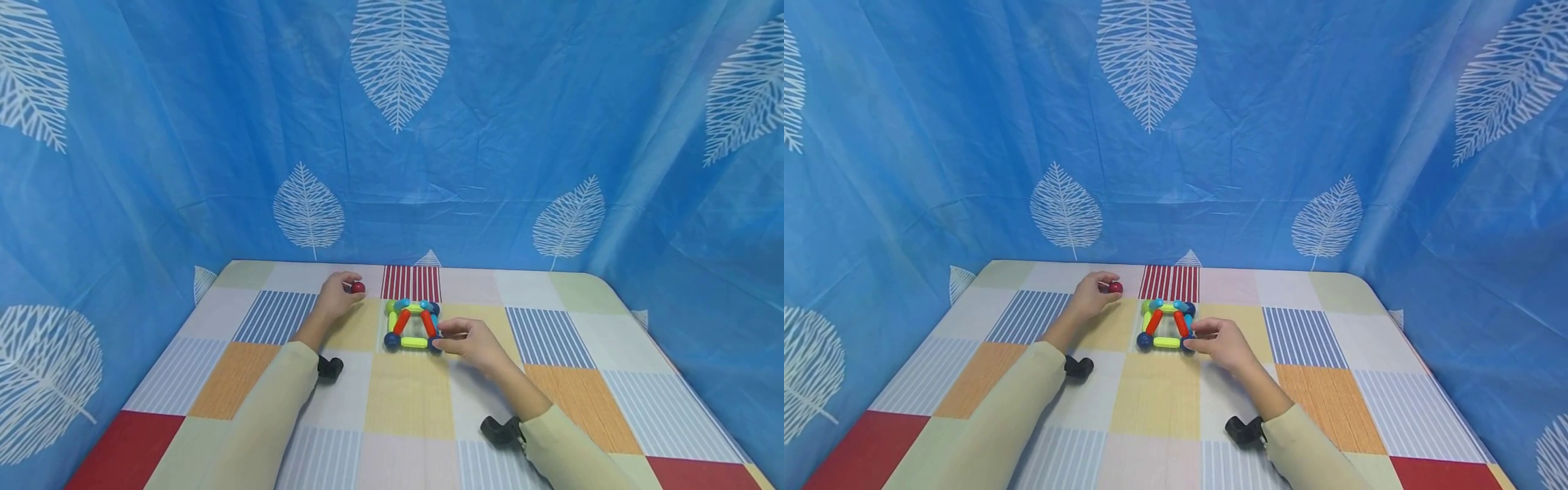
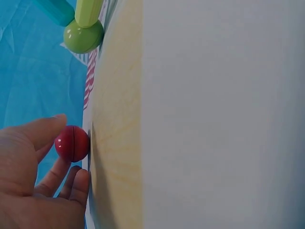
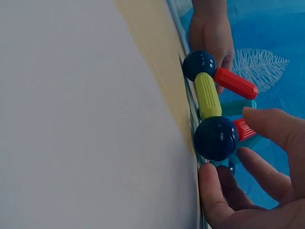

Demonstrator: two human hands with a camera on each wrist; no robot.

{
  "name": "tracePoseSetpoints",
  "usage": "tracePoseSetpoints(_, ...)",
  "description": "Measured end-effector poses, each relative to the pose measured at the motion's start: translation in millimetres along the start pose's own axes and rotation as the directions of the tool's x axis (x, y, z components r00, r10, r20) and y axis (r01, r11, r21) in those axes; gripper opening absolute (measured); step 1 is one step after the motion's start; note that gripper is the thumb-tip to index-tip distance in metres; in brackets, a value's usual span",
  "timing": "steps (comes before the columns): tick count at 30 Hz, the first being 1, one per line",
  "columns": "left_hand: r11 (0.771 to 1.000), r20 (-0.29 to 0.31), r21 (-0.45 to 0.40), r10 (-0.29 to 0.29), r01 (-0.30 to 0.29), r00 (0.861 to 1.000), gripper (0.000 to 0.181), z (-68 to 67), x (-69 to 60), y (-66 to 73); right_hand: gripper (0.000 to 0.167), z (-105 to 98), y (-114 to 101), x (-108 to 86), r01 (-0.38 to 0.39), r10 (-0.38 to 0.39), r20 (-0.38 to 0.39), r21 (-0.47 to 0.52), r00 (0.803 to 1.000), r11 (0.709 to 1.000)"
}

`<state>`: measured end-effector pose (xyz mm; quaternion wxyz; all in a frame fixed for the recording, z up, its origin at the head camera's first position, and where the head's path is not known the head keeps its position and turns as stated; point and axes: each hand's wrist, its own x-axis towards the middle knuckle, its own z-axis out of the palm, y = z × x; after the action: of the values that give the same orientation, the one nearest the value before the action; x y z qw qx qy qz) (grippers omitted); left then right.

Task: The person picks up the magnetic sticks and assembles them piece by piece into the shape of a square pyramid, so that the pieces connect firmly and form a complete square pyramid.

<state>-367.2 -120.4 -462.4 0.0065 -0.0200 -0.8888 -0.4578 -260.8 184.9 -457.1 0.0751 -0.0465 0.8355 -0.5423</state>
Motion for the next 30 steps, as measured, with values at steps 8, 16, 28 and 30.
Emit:
tracePoseSetpoints(8, 1.0, -0.002, 0.002, 0.01, -0.01, 1.0, 0.044, 1.6, 2.2, 0.7, 0.036, 3.9, -3.8, -2.4, 0.021, -0.021, 0.02, -0.025, 1.0, 0.999)
tracePoseSetpoints(16, 0.998, -0.019, -0.062, -0.031, 0.03, 0.999, 0.036, 1.0, 3.0, 0.6, 0.038, 3.8, -6.9, -3.4, -0.004, 0.005, 0.016, -0.052, 1.0, 0.999)
tracePoseSetpoints(28, 0.998, -0.041, -0.058, -0.03, 0.027, 0.999, 0.031, -0.2, 5.0, -2.1, 0.034, 4.8, 0.2, 3.7, -0.048, 0.049, 0.01, -0.035, 0.999, 0.998)
tracePoseSetpoints(30, 0.999, -0.044, -0.048, -0.025, 0.023, 0.999, 0.031, -1.1, 4.7, -1.8, 0.034, 5.0, 0.3, 4.3, -0.051, 0.051, 0.012, -0.029, 0.999, 0.998)
